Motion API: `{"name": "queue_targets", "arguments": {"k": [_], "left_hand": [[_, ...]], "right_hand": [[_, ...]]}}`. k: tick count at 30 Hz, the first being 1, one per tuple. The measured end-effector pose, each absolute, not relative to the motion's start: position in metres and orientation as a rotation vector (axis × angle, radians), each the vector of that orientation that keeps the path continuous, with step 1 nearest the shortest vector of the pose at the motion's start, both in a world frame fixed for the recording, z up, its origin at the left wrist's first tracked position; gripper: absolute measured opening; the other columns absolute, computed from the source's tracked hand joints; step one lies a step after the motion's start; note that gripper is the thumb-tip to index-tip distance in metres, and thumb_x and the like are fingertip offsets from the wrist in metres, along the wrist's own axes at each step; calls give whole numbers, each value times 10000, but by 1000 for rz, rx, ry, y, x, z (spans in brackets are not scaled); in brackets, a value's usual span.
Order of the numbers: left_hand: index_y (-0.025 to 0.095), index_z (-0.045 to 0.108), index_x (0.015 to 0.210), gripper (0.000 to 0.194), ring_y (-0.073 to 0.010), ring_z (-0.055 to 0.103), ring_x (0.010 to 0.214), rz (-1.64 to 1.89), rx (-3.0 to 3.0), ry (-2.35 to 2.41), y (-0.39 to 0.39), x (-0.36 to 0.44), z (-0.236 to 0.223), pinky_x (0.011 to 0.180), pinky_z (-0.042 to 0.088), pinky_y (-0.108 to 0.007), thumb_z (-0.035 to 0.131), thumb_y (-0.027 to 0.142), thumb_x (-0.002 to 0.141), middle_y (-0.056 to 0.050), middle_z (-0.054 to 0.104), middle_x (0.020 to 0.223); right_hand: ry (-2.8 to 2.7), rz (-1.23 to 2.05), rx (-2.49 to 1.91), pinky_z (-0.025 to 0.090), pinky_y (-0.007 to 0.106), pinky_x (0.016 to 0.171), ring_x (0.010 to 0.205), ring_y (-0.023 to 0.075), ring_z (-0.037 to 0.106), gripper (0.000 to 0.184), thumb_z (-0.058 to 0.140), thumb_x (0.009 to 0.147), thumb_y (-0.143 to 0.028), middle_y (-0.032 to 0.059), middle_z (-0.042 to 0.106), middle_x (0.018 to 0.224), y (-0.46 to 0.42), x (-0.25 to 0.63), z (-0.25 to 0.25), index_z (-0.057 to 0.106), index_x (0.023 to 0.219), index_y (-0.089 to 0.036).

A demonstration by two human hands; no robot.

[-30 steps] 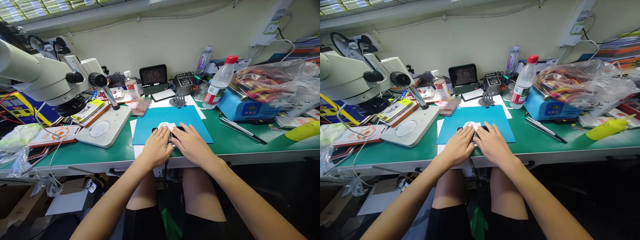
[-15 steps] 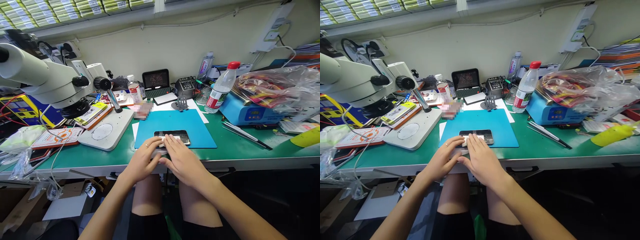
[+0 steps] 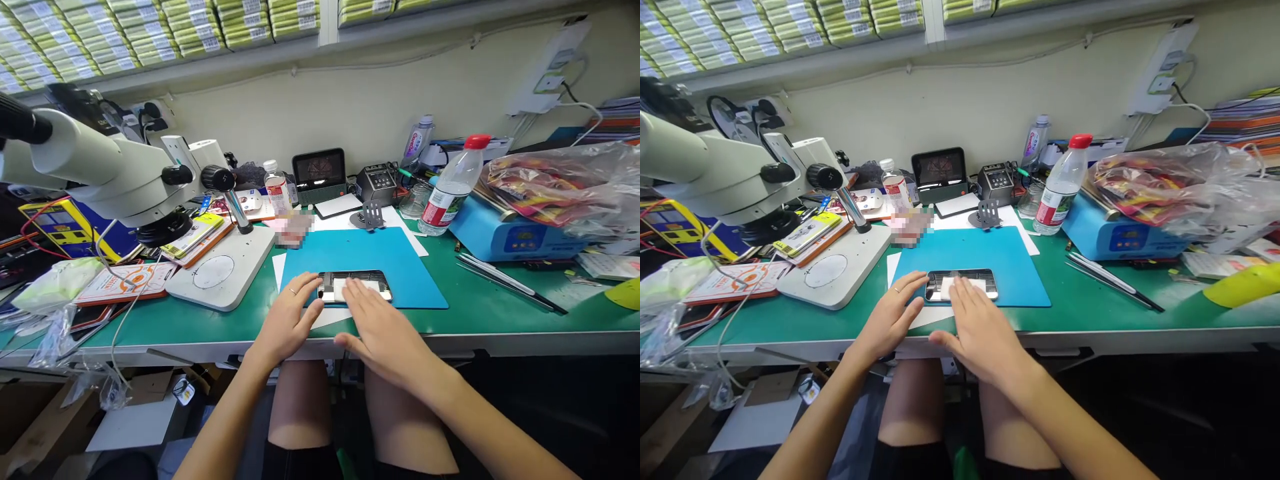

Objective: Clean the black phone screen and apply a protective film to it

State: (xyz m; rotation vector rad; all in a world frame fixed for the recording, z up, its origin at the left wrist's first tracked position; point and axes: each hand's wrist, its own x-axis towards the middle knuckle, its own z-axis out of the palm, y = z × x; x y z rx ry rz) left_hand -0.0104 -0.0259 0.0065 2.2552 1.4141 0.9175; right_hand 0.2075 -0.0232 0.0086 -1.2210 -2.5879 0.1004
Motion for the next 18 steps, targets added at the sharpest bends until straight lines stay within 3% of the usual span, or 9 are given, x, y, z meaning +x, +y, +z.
{"name": "queue_targets", "arguments": {"k": [3, 7, 13, 18], "left_hand": [[187, 499, 1443, 501, -251, 369, 1472, 911, 2263, 1378, -27, -12, 7, 1249, 255, -479, 330, 460, 1058, -94, 474, 1541], [188, 460, 1484, 555, -254, 384, 1469, 942, 2250, 1272, -29, -15, 9, 1263, 217, -490, 251, 484, 1063, -91, 449, 1564], [147, 360, 1551, 652, -257, 289, 1519, 699, 2395, 1148, -31, 17, 23, 1264, 232, -472, 381, 533, 1026, -109, 351, 1615], [48, 358, 1535, 718, -272, 264, 1524, 525, 2439, 1368, -20, 51, 34, 1255, 257, -456, 409, 536, 1010, -166, 313, 1613]], "right_hand": [[-2548, 164, -1291, 296, 546, 1206, 1496, 376, 290, 998, 281, 923, -764, 287, 340, 1576, -11, 193, 11, 393, 1497, 45], [-2515, 272, -1211, 294, 524, 1214, 1493, 345, 310, 871, 347, 972, -668, 261, 358, 1579, -12, 168, 15, 385, 1509, 16], [-2522, 187, -1053, 353, 516, 1195, 1466, 306, 378, 674, 499, 985, -381, 211, 416, 1569, -23, 196, 7, 320, 1559, -78], [-2571, 105, -1156, 333, 543, 1201, 1454, 327, 394, 688, 496, 943, -237, 211, 413, 1567, -4, 193, 8, 278, 1581, -103]]}}
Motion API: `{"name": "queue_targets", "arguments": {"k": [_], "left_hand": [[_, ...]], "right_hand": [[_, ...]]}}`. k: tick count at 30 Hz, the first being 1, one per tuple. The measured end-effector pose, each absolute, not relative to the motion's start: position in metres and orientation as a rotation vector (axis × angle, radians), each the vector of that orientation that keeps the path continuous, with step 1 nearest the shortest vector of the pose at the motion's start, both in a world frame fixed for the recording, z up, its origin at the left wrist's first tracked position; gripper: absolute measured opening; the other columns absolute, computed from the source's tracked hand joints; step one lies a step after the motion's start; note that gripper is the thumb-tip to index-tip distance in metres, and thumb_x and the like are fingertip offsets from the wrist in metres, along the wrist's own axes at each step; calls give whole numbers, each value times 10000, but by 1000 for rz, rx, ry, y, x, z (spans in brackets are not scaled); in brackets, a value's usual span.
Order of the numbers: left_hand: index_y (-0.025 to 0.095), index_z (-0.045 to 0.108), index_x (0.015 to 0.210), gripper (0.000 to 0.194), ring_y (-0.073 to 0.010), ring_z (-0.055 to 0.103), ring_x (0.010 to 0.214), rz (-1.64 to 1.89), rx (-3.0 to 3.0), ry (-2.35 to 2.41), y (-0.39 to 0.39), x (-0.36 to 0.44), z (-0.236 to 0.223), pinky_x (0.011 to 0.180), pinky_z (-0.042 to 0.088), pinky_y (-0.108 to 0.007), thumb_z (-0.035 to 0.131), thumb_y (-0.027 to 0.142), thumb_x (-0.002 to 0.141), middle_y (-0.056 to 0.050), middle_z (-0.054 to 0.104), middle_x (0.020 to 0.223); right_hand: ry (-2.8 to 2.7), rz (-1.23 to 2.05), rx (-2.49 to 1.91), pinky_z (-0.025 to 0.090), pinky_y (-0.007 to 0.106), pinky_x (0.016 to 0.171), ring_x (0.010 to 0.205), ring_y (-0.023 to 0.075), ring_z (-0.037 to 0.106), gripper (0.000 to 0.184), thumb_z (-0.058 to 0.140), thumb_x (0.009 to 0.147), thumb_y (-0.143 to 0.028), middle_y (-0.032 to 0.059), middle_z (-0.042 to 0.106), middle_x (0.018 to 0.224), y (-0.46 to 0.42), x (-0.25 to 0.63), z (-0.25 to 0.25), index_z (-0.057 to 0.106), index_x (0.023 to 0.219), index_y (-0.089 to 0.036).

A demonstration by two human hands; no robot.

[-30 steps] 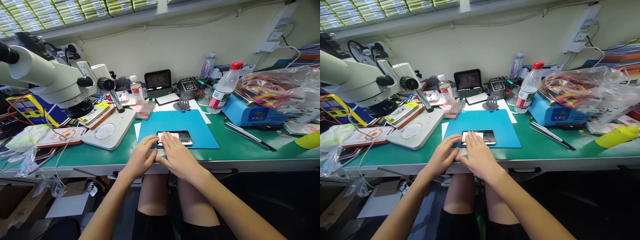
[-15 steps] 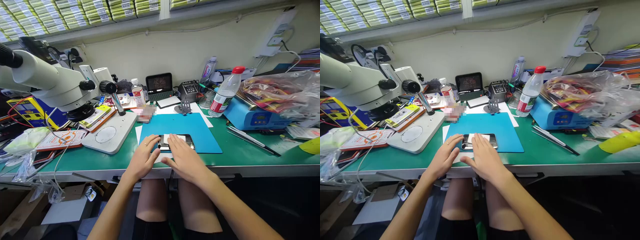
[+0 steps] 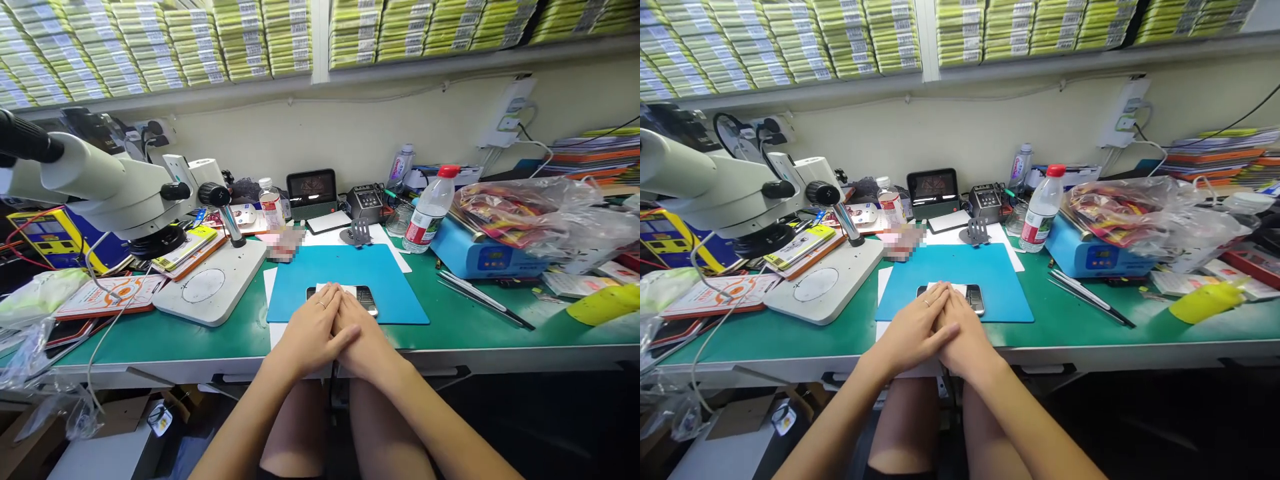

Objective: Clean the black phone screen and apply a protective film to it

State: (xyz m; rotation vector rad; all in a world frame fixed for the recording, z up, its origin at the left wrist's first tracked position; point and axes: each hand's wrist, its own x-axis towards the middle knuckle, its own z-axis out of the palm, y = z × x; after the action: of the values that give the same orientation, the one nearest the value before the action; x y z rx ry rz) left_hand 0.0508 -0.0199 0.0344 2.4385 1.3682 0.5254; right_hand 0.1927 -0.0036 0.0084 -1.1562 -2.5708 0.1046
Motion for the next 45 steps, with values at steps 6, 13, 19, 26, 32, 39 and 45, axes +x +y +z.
{"name": "queue_targets", "arguments": {"k": [6, 13, 19, 26, 32, 39, 45], "left_hand": [[-15, 278, 1550, 734, -306, 188, 1534, 488, 2458, 1581, -45, 69, 21, 1249, 262, -489, 318, 511, 1040, -212, 229, 1624], [-15, 316, 1542, 774, -321, 248, 1521, 513, 2410, 1642, -40, 100, 21, 1246, 266, -474, 249, 570, 1039, -222, 297, 1601], [-11, 321, 1542, 765, -342, 284, 1506, 484, 2353, 1683, -23, 107, 27, 1225, 299, -484, 247, 560, 1039, -218, 316, 1594], [14, 302, 1558, 778, -361, 267, 1507, 557, 2458, 1614, -35, 112, 16, 1220, 301, -512, 231, 581, 1029, -202, 325, 1595], [-49, 373, 1507, 737, -361, 311, 1492, 512, 2468, 1594, -20, 116, 28, 1231, 268, -512, 241, 503, 1037, -232, 397, 1555], [-76, 413, 1474, 694, -354, 392, 1455, 485, 2492, 1599, -13, 113, 31, 1209, 309, -481, 270, 430, 1020, -264, 446, 1515], [-93, 392, 1479, 677, -372, 378, 1458, 439, 2468, 1624, -20, 112, 38, 1206, 312, -494, 330, 355, 975, -259, 436, 1523]], "right_hand": [[-2571, 70, -1162, 360, 533, 1192, 1484, 316, 339, 767, 503, 914, -220, 175, 334, 1614, -20, 191, 3, 190, 1611, -149], [-2540, 116, -1187, 368, 499, 1198, 1460, 280, 393, 758, 457, 953, -227, 138, 339, 1618, -11, 222, -6, 108, 1624, -182], [-2546, 80, -1213, 398, 538, 1168, 1435, 297, 430, 789, 453, 963, -279, 134, 320, 1623, 9, 227, -16, 29, 1624, -205], [-2468, -30, -1246, 428, 506, 1159, 1448, 291, 408, 769, 402, 982, -230, 112, 307, 1633, -8, 236, -34, -27, 1620, -226], [-2511, 70, -1214, 347, 532, 1206, 1476, 296, 359, 782, 468, 971, -285, 111, 276, 1645, -2, 239, -9, 44, 1625, -219], [-2421, 144, -1228, 386, 540, 1176, 1442, 299, 421, 793, 485, 947, -250, 130, 324, 1628, 5, 235, -12, 75, 1625, -221], [-2331, 209, -1290, 398, 532, 1172, 1413, 297, 464, 752, 457, 949, -235, 126, 391, 1598, 1, 223, -14, 124, 1623, -214]]}}
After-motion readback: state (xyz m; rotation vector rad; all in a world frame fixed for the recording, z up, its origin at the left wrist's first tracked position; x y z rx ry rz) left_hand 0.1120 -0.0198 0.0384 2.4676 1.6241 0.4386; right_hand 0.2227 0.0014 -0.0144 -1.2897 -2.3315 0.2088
